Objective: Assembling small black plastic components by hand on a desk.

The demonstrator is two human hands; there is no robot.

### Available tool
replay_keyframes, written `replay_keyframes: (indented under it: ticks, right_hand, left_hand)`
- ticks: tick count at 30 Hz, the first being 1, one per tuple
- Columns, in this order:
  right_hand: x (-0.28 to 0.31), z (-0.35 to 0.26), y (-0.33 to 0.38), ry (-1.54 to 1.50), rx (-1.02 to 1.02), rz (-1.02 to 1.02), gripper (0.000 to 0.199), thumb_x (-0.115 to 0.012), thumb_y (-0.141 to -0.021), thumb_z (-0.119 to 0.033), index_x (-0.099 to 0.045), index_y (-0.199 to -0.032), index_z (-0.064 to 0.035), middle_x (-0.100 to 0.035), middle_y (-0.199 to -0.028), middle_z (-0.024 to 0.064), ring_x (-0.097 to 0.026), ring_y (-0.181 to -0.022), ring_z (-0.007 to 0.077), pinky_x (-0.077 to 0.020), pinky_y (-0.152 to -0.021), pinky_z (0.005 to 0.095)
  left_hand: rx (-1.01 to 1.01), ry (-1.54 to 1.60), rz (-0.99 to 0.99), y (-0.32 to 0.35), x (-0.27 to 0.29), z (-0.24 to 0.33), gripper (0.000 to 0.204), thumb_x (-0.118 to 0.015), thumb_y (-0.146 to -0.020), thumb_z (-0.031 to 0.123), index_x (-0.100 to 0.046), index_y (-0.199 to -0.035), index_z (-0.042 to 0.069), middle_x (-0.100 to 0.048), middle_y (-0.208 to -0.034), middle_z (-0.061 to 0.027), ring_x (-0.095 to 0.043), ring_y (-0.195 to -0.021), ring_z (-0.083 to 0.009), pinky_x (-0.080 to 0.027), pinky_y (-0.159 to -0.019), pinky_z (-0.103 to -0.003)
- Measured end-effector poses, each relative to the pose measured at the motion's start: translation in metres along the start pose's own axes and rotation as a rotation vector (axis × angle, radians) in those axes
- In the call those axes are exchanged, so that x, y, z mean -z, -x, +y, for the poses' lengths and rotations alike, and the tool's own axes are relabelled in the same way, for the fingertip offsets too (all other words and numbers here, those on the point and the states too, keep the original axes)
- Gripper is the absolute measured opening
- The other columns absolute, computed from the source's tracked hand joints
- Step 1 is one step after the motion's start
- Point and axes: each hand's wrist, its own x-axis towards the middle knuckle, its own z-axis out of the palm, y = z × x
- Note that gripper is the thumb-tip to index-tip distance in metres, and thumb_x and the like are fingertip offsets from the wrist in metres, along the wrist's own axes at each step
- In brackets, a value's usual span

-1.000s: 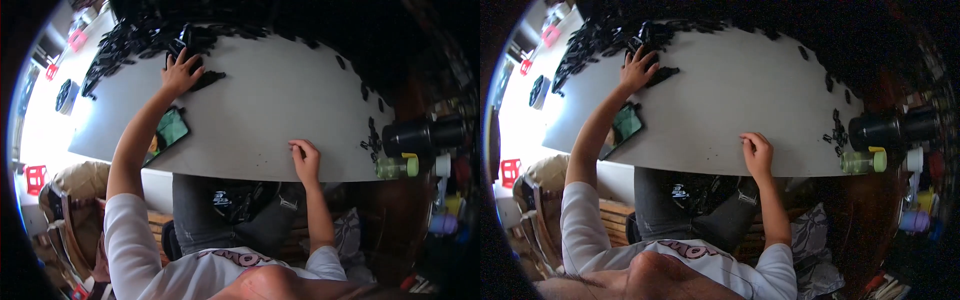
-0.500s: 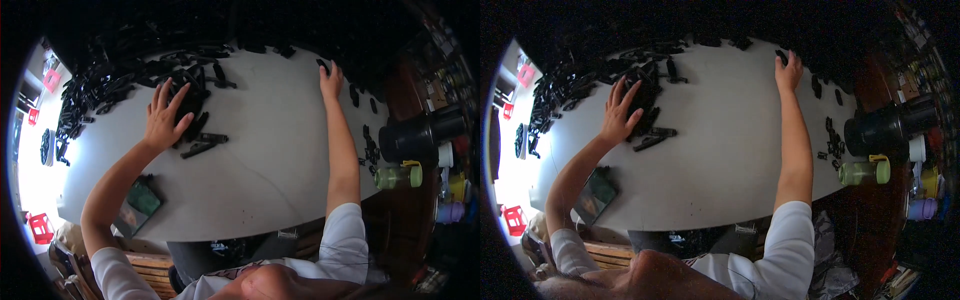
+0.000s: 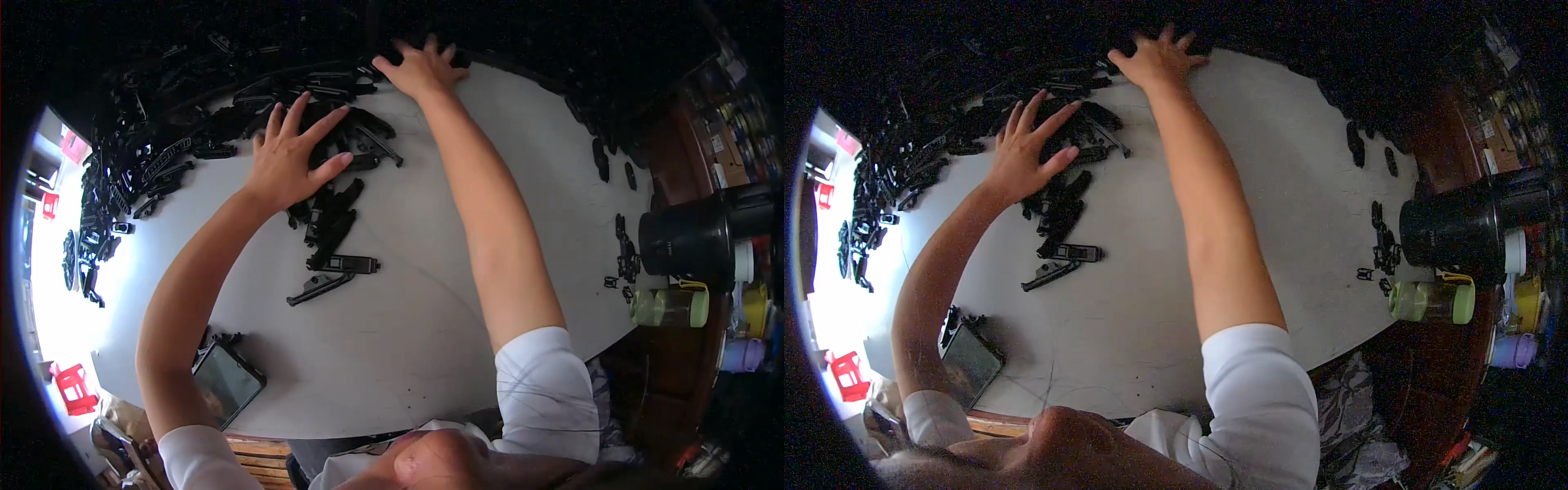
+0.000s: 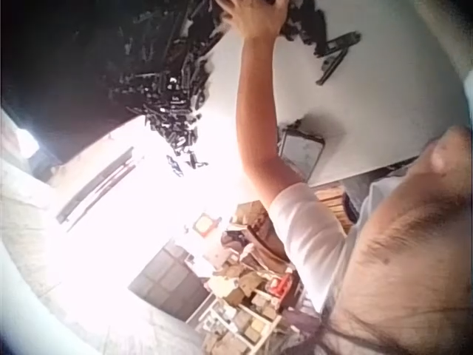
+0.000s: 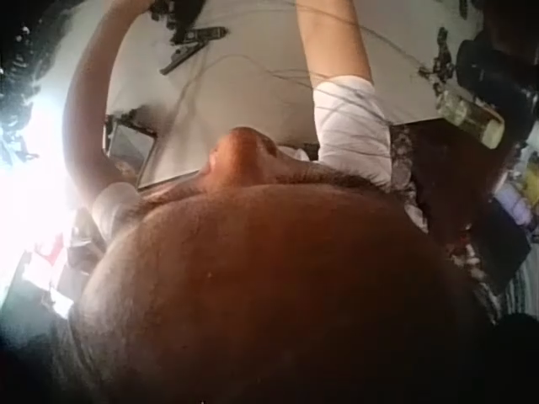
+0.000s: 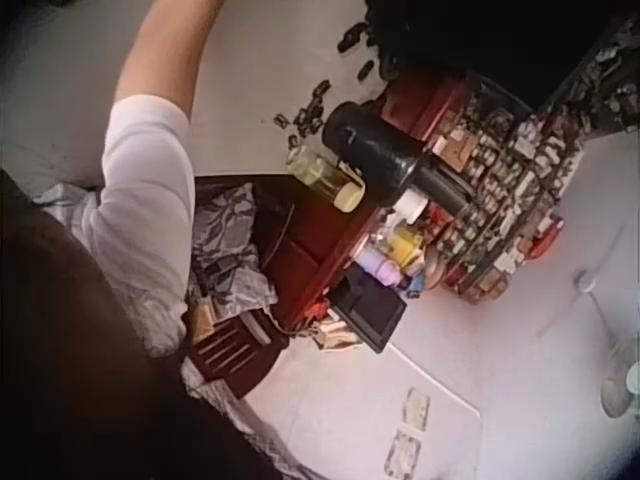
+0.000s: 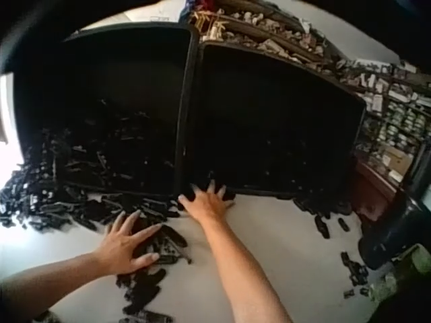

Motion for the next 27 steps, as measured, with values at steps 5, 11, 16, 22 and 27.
replay_keyframes:
  ticks: [5,11,16,22,27]
  right_hand:
    - [0.004,0.001,0.002,-0.018,0.026,-0.11,0.057,-0.05,-0.078,-0.063,-0.052,-0.126,-0.0344,-0.03,-0.145,0.0097,-0.018,-0.133,0.0425,-0.0151,-0.099,0.0691]
    - [0.028,0.037,0.038,-0.122,0.216,-0.257,0.054,-0.049,-0.081,-0.062,-0.051,-0.127,-0.0344,-0.036,-0.141,0.0086,-0.023,-0.134,0.0334,-0.0157,-0.103,0.0642]
    - [0.068,0.061,0.105,-0.078,0.293,-0.286,0.049,-0.05,-0.082,-0.06,-0.053,-0.123,-0.0341,-0.042,-0.137,0.0096,-0.025,-0.133,0.0343,-0.022,-0.101,0.062]
    - [0.115,0.079,0.196,-0.003,0.193,-0.162,0.04,-0.055,-0.082,-0.05,-0.056,-0.118,-0.0312,-0.048,-0.129,0.0097,-0.03,-0.13,0.0333,-0.0274,-0.095,0.0602]
    - [0.139,0.074,0.261,0.018,0.133,-0.087,0.039,-0.057,-0.081,-0.048,-0.058,-0.115,-0.0286,-0.05,-0.127,0.0106,-0.033,-0.127,0.0353,-0.0323,-0.089,0.0619]
  left_hand:
    - [0.009,0.004,-0.097,-0.008,0.009,0.012,0.063,-0.051,-0.08,0.062,-0.034,-0.136,0.04,-0.016,-0.149,-0.0125,-0.014,-0.134,-0.0442,-0.02,-0.102,-0.064]
    - [-0.03,0.021,-0.098,0.0,0.007,0.014,0.061,-0.049,-0.081,0.061,-0.035,-0.136,0.039,-0.017,-0.148,-0.0136,-0.017,-0.133,-0.0465,-0.021,-0.102,-0.063]
    - [-0.137,0.024,-0.087,0.025,0.004,0.035,0.059,-0.05,-0.081,0.058,-0.035,-0.136,0.04,-0.02,-0.147,-0.0145,-0.021,-0.131,-0.0469,-0.025,-0.102,-0.06]
    - [-0.263,0.057,-0.06,0.066,0.008,0.066,0.056,-0.052,-0.082,0.053,-0.04,-0.134,0.037,-0.021,-0.147,-0.0136,-0.023,-0.131,-0.0454,-0.026,-0.101,-0.057]
    - [-0.27,0.059,-0.054,0.091,0.016,0.081,0.055,-0.051,-0.083,0.054,-0.04,-0.134,0.035,-0.021,-0.147,-0.0133,-0.022,-0.131,-0.0459,-0.026,-0.1,-0.059]
